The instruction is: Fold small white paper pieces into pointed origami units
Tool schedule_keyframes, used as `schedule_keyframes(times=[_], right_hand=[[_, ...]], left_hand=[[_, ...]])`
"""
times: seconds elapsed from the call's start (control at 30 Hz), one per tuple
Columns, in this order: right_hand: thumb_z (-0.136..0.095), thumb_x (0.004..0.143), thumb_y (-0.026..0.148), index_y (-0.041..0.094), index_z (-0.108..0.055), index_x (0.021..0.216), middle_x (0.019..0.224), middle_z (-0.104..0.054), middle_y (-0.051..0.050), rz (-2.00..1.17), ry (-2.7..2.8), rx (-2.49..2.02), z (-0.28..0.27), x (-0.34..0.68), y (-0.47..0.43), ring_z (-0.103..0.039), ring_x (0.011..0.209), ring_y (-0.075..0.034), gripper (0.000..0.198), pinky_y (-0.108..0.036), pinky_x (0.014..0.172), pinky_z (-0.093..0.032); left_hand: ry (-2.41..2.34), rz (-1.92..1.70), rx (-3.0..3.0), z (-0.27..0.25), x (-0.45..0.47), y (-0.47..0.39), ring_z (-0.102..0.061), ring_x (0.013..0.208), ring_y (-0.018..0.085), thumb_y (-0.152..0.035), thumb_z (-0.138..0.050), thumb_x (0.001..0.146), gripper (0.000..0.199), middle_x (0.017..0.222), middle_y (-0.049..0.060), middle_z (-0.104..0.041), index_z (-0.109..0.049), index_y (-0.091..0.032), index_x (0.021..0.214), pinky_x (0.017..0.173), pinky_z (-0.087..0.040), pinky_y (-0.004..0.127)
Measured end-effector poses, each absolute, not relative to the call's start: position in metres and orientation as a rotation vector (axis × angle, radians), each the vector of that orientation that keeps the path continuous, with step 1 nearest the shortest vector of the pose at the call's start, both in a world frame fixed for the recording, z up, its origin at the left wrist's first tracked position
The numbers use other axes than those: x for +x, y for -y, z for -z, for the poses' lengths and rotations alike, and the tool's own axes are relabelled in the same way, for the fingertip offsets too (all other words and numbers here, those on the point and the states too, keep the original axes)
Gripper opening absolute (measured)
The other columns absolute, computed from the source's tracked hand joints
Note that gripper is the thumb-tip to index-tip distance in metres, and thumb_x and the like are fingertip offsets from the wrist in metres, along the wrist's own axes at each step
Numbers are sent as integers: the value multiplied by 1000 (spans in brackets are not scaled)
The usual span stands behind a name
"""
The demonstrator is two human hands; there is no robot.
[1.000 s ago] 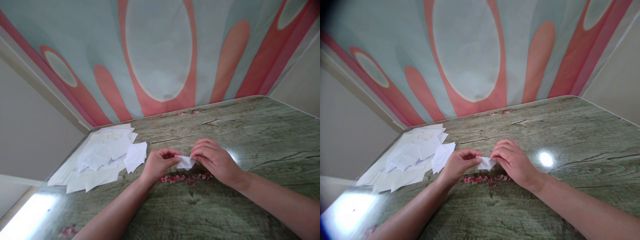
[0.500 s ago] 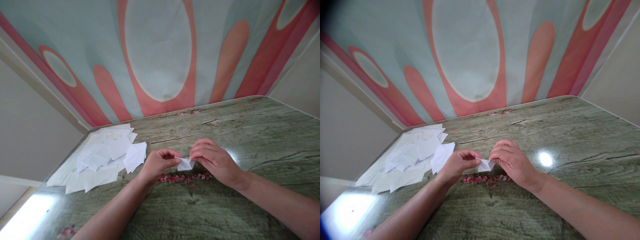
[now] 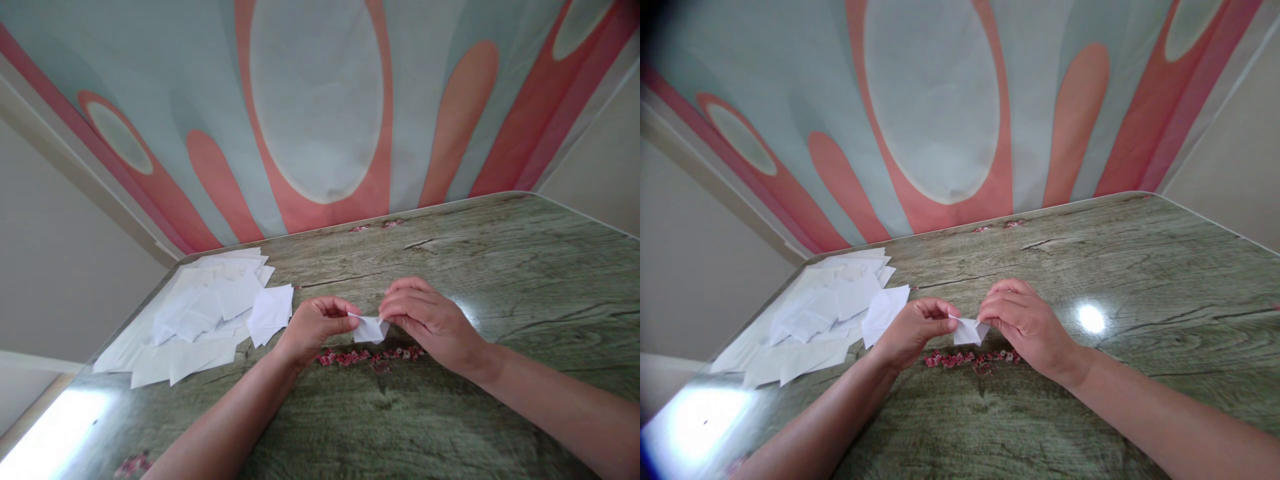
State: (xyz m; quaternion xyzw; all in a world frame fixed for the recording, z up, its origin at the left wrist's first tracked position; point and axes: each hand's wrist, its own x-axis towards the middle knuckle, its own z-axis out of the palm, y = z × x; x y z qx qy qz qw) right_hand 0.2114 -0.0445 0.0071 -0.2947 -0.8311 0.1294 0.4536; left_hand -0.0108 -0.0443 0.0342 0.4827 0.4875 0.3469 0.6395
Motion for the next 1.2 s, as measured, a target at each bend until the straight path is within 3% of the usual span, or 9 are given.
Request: schedule_keyframes(times=[0.77, 1.0, 1.2], right_hand=[[-58, 88, 16, 22, -65, 90, 87, -70, -2, -380, 2035, -725, -9, 210, 47, -57, 96, -19, 10, -35, 86, -47], [-59, 88, 15, 20, -64, 90, 88, -69, -2, -395, 2047, -734, -8, 209, 47, -54, 97, -19, 8, -35, 86, -46], [-60, 88, 15, 19, -64, 92, 88, -69, -3, -393, 2061, -702, -11, 208, 50, -55, 96, -19, 7, -36, 86, -45]], left_hand=[[-1105, -838, 1128, -34, -12, 44, -56, 60, 8, -22, -83, 60, 19, 65, -2, -66, -69, -13, 68, 65, -43, 21], [-1068, -869, 1153, -35, -10, 44, -58, 64, 8, -22, -82, 62, 23, 70, -2, -66, -68, -14, 79, 64, -44, 20], [-1060, -891, 1234, -33, -9, 45, -59, 63, 7, -21, -80, 65, 19, 69, -3, -65, -67, -13, 76, 63, -45, 19]])
